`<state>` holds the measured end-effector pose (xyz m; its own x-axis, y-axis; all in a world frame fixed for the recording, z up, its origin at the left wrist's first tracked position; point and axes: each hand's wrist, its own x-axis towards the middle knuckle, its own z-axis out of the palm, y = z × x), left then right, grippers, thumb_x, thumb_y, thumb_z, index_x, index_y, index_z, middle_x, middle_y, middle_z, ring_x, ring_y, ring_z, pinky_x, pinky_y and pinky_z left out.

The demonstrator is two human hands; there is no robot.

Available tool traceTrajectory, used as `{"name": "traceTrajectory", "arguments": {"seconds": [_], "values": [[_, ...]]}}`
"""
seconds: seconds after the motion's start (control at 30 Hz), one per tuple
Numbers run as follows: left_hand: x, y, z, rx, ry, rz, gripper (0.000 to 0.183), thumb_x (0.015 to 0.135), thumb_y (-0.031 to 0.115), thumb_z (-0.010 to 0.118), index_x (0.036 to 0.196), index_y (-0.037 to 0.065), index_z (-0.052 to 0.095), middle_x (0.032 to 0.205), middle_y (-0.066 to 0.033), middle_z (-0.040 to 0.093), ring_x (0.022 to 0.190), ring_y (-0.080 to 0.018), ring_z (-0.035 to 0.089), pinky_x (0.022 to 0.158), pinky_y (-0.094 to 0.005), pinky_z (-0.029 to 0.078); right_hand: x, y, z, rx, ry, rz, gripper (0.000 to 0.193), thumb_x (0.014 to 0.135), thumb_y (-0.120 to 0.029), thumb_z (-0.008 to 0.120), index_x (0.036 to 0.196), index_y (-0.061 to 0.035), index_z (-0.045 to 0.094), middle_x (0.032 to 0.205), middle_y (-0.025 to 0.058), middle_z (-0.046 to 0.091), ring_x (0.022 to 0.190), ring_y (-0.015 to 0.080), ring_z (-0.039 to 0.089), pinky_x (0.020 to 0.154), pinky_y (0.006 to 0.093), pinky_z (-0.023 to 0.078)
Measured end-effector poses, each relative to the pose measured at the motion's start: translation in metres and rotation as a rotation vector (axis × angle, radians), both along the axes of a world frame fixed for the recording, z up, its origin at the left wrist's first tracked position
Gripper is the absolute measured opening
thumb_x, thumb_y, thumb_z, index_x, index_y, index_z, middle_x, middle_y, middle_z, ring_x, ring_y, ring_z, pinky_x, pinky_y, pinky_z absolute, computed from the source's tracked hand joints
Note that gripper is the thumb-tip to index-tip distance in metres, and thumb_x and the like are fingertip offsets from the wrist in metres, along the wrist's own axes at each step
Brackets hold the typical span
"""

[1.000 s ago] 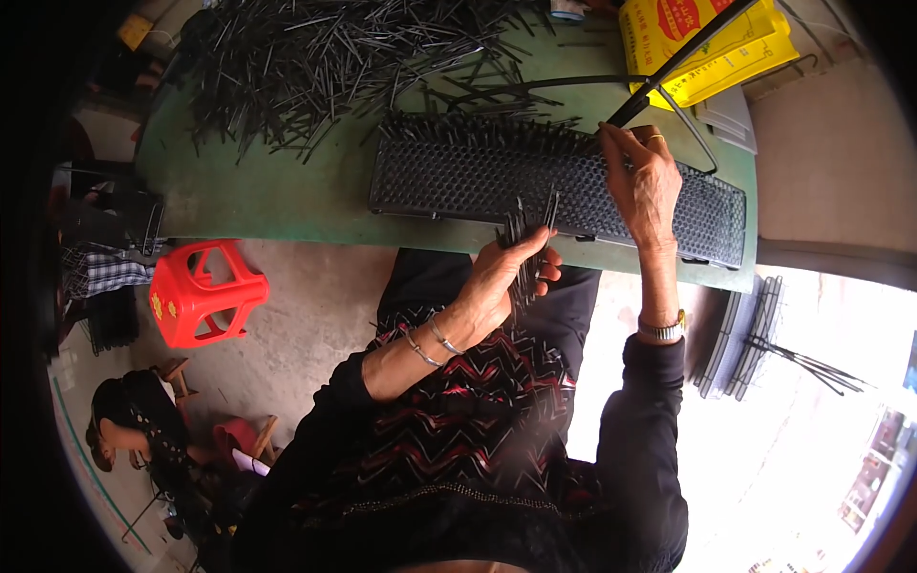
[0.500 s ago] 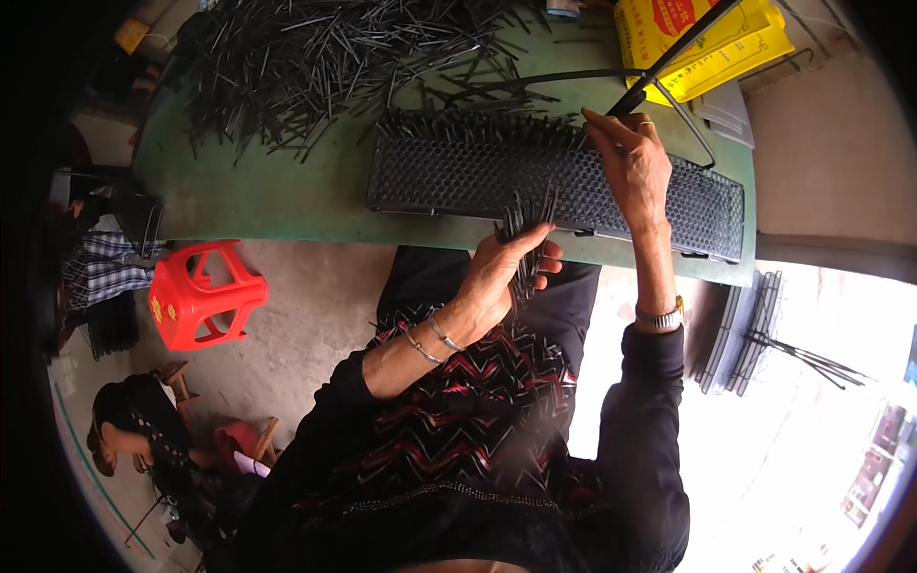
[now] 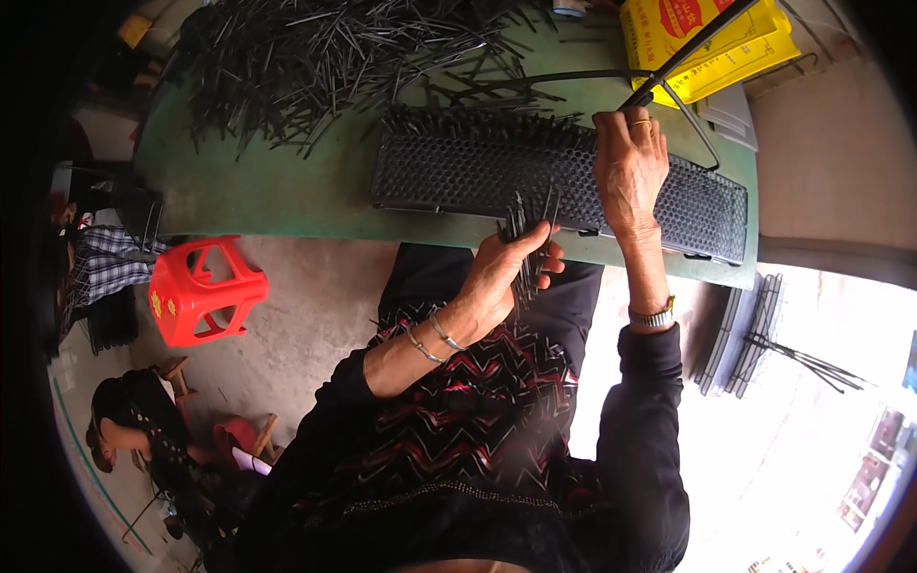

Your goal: Inserting small black plastic components into a mesh grid panel.

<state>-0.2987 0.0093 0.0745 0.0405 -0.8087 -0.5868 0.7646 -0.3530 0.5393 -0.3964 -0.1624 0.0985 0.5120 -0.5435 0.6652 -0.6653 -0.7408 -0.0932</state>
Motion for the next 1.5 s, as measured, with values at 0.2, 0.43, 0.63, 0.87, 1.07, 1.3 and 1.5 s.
{"name": "traceTrajectory", "arguments": {"seconds": [0.2,0.43,0.63,0.87,1.07,1.3,1.5], "values": [[0.002,0.000,-0.002,-0.016,0.003,0.011,0.029,0.093,0.030,0.064,0.103,0.003,0.067,0.083,-0.0063,0.068,0.073,-0.0166,0.066,0.056,-0.0275,0.046,-0.013,0.009,-0.015,0.087,-0.057,-0.095,0.015,0.087,-0.011,0.067,0.102,-0.0102,0.071,0.088,0.0056,0.059,0.079,0.0255,0.060,0.069,0.0362,0.048],[0.000,-0.001,-0.005,-0.035,-0.002,0.013,0.028,0.093,0.030,0.064,0.103,0.003,0.066,0.085,-0.0067,0.069,0.073,-0.0170,0.067,0.055,-0.0271,0.046,-0.028,0.041,0.003,0.530,-0.132,-0.122,0.042,0.089,-0.025,0.069,0.126,-0.0063,0.061,0.093,0.0110,0.065,0.079,0.0202,0.060,0.072,0.0330,0.049],[-0.007,-0.001,0.001,-0.047,-0.048,-0.024,0.028,0.094,0.030,0.063,0.103,0.005,0.066,0.087,-0.0082,0.070,0.074,-0.0172,0.069,0.054,-0.0263,0.047,-0.038,0.055,-0.001,1.302,-0.167,0.183,0.029,0.094,-0.021,0.063,0.108,0.0032,0.065,0.080,0.0045,0.065,0.072,0.0106,0.058,0.066,0.0255,0.047],[-0.002,-0.001,-0.002,-0.086,-0.141,-0.075,0.030,0.094,0.032,0.063,0.100,0.003,0.068,0.090,-0.0096,0.071,0.072,-0.0168,0.069,0.053,-0.0259,0.047,-0.037,0.049,0.008,1.481,-0.327,0.242,0.021,0.093,-0.013,0.060,0.104,0.0043,0.064,0.079,0.0060,0.066,0.070,0.0110,0.062,0.065,0.0245,0.050],[-0.003,-0.003,0.003,-0.112,-0.136,-0.077,0.033,0.094,0.034,0.063,0.102,0.002,0.066,0.092,-0.0100,0.072,0.078,-0.0186,0.070,0.055,-0.0276,0.051,-0.041,0.047,0.021,1.521,-0.356,0.237,0.018,0.094,-0.011,0.059,0.101,0.0045,0.062,0.079,0.0076,0.066,0.072,0.0133,0.066,0.068,0.0256,0.054],[0.000,-0.007,-0.003,0.030,0.075,-0.072,0.037,0.094,0.034,0.063,0.112,0.002,0.061,0.100,-0.0110,0.067,0.088,-0.0214,0.067,0.070,-0.0383,0.060,-0.044,0.030,0.028,0.928,-0.613,-0.029,0.014,0.095,-0.008,0.056,0.101,0.0027,0.064,0.084,0.0090,0.069,0.076,0.0136,0.067,0.073,0.0264,0.055],[-0.010,-0.007,-0.013,0.014,0.202,-0.027,0.032,0.096,0.029,0.060,0.112,0.001,0.061,0.096,-0.0111,0.065,0.088,-0.0218,0.067,0.074,-0.0401,0.060,-0.039,0.011,0.009,0.574,-0.491,-0.125,0.014,0.094,-0.011,0.058,0.102,-0.0013,0.066,0.079,0.0073,0.072,0.075,0.0098,0.068,0.072,0.0249,0.052]]}}
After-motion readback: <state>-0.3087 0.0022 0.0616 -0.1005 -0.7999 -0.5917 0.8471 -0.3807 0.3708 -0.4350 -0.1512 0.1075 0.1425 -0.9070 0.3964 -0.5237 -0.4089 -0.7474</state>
